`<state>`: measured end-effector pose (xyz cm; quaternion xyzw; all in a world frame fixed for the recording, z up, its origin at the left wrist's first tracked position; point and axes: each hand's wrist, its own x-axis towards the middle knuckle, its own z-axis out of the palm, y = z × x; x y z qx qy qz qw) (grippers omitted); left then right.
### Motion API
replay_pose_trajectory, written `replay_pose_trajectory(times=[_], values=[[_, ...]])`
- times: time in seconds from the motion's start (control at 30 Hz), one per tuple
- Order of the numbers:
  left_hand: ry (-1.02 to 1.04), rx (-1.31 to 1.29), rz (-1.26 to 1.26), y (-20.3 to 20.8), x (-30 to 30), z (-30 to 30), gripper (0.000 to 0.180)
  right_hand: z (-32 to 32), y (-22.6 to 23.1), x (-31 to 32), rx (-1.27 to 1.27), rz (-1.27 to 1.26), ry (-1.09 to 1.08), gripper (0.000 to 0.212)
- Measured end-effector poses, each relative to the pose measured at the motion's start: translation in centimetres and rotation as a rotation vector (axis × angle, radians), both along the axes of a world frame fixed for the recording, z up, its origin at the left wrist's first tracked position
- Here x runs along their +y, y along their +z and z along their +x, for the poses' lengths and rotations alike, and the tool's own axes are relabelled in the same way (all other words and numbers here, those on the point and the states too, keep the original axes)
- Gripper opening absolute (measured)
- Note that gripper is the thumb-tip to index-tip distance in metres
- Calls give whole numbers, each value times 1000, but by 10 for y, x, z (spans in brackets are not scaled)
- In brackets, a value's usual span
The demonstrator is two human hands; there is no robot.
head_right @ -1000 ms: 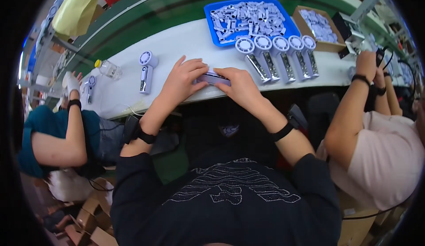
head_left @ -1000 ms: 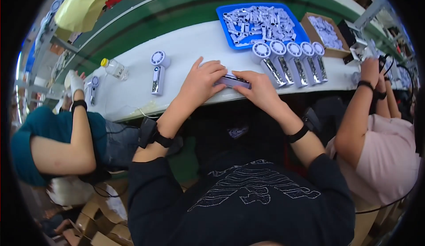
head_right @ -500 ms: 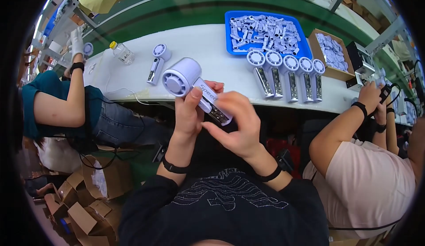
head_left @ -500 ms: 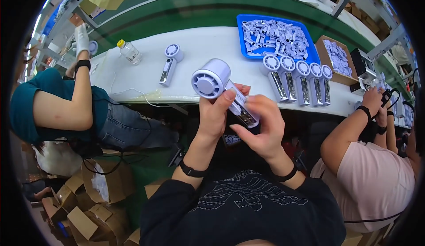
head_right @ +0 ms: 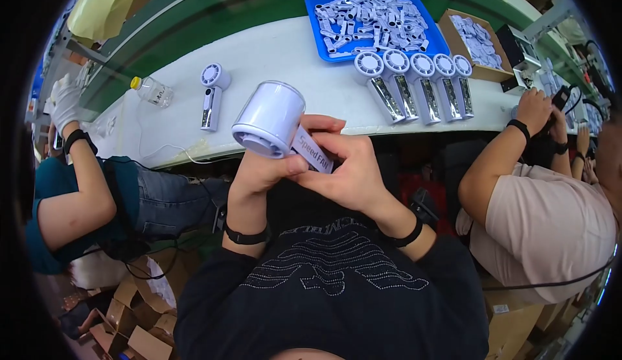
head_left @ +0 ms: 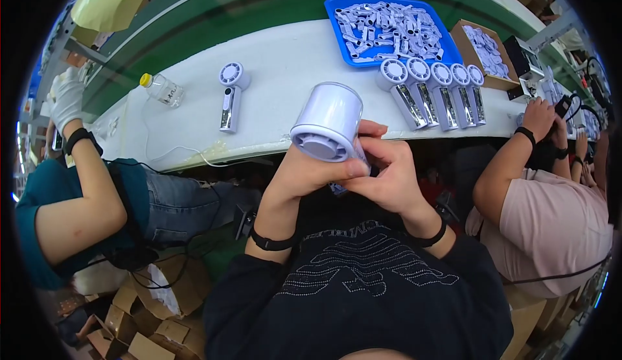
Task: The person picks up a fan and a small white button, then presses the button into the fan handle. They set the fan down on the table and repeat the process with several more fans.
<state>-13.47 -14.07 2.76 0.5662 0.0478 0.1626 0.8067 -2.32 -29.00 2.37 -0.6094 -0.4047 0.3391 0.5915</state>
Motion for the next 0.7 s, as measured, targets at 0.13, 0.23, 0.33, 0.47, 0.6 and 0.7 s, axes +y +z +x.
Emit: replay_pose_trajectory(times=[0.13,0.23,0.33,0.47,0.6,0.7], values=[[-26,-44,6,-24,19,1,66,-7,-1,12,19,-27,3,38],[3,-43,15,-34,24,3,65,-1,3,20,16,-109,57,39],[44,-14,28,-36,25,4,63,5,7,23,-52,-147,101,39],[-8,162,-68,-29,27,1,62,5,6,22,51,-331,102,32],[9,-58,-150,-28,18,1,61,0,-8,15,235,-162,50,32],[66,28,90,-27,25,-4,66,-3,0,16,31,-193,74,33]])
